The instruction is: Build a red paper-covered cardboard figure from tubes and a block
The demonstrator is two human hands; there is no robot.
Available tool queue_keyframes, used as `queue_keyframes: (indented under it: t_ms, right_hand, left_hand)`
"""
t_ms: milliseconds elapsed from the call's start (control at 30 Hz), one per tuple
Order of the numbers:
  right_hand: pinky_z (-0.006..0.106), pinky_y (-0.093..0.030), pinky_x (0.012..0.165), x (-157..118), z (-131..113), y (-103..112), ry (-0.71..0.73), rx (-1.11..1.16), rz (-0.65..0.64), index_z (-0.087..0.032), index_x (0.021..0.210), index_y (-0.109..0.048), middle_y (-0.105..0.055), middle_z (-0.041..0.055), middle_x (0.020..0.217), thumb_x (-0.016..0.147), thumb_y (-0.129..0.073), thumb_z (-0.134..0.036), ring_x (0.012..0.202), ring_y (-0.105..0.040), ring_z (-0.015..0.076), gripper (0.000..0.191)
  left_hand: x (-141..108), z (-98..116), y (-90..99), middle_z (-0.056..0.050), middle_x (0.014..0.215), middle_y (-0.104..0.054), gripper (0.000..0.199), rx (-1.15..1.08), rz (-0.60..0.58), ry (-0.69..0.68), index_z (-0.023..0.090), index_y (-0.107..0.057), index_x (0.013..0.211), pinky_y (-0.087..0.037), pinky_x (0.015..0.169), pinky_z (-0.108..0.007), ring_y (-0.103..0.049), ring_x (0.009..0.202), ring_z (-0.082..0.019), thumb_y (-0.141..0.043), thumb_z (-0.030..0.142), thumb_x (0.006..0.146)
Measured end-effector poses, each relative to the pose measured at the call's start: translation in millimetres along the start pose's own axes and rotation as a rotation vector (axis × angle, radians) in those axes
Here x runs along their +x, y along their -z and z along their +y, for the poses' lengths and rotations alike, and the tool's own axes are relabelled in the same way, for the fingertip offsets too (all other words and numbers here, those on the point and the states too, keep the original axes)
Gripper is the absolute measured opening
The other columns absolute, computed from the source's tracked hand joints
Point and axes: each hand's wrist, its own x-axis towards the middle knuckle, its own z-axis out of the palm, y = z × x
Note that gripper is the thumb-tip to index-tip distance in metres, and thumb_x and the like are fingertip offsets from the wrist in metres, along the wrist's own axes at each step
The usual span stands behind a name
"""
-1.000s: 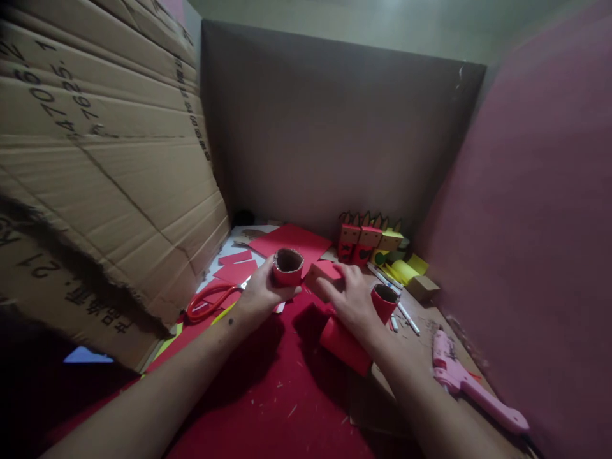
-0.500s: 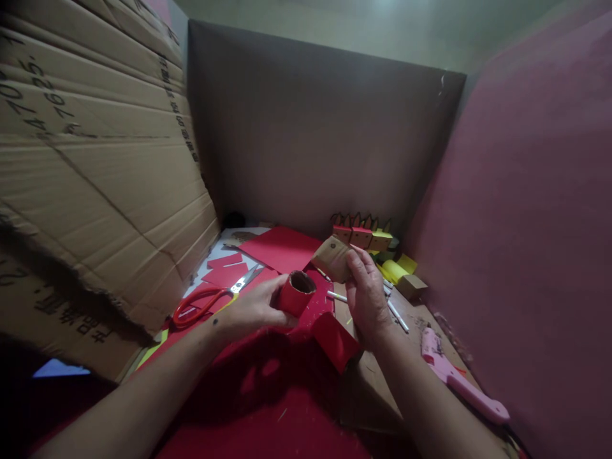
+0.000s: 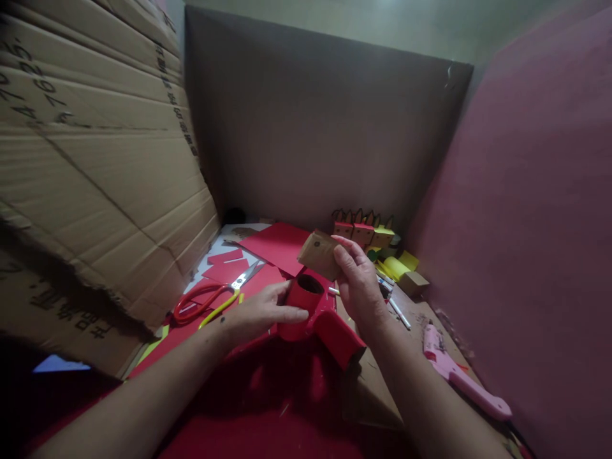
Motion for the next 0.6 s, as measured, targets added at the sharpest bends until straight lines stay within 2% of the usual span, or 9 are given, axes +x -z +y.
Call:
queue_keyframes:
  t_ms: [133, 233, 300, 433, 600]
  right_hand:
    - [0.033, -0.051, 0.077, -2, -2, 0, 0.014, 0.008, 0.037, -0.020, 0.100, -0.060, -0.067, 0.0031, 0.091, 0.077, -0.064, -0.037, 0.082, -0.064, 0.0190, 0.029]
    - [0.033, -0.050, 0.077, -3, -6, 1, 0.050, 0.033, 0.078, -0.021, 0.098, -0.058, -0.067, 0.0013, 0.086, 0.078, -0.063, -0.036, 0.080, -0.064, 0.0180, 0.025]
    - [0.035, -0.050, 0.079, -4, -9, 1, 0.074, 0.051, 0.104, -0.023, 0.101, -0.056, -0.067, 0.0007, 0.089, 0.079, -0.062, -0.037, 0.085, -0.065, 0.0189, 0.027]
    - [0.037, -0.049, 0.082, -4, -16, 5, 0.095, 0.058, 0.166, -0.022, 0.101, -0.056, -0.066, 0.0018, 0.092, 0.079, -0.061, -0.040, 0.095, -0.062, 0.0217, 0.029]
    - [0.037, -0.047, 0.087, -4, -15, 12, 0.089, 0.127, 0.190, -0.022, 0.099, -0.057, -0.067, 0.0001, 0.091, 0.079, -0.062, -0.035, 0.090, -0.064, 0.0190, 0.025]
  left_hand:
    - [1, -4, -1.4, -0.010, 0.095, -0.066, 0.033, -0.119, -0.013, -0.004, 0.015, -0.063, 0.099, -0.049, 0.078, -0.035, -0.063, 0.083, -0.022, -0.074, 0.021, 0.068]
    - [2, -4, 1.0, -0.008, 0.093, -0.065, 0.037, -0.224, -0.001, -0.037, 0.016, -0.061, 0.101, -0.049, 0.074, -0.031, -0.062, 0.079, -0.018, -0.073, 0.014, 0.066]
    - [3, -4, 5.2, -0.007, 0.093, -0.065, 0.042, -0.275, 0.015, -0.049, 0.017, -0.060, 0.104, -0.049, 0.073, -0.031, -0.062, 0.081, -0.019, -0.072, 0.012, 0.063]
    - [5, -5, 15.1, -0.008, 0.090, -0.066, 0.045, -0.286, 0.045, -0.052, 0.014, -0.060, 0.100, -0.048, 0.072, -0.029, -0.062, 0.086, -0.021, -0.068, 0.008, 0.056]
    - [5, -8, 18.4, -0.009, 0.089, -0.066, 0.044, -0.262, 0.041, -0.037, 0.014, -0.059, 0.097, -0.046, 0.075, -0.033, -0.062, 0.085, -0.022, -0.065, 0.010, 0.054]
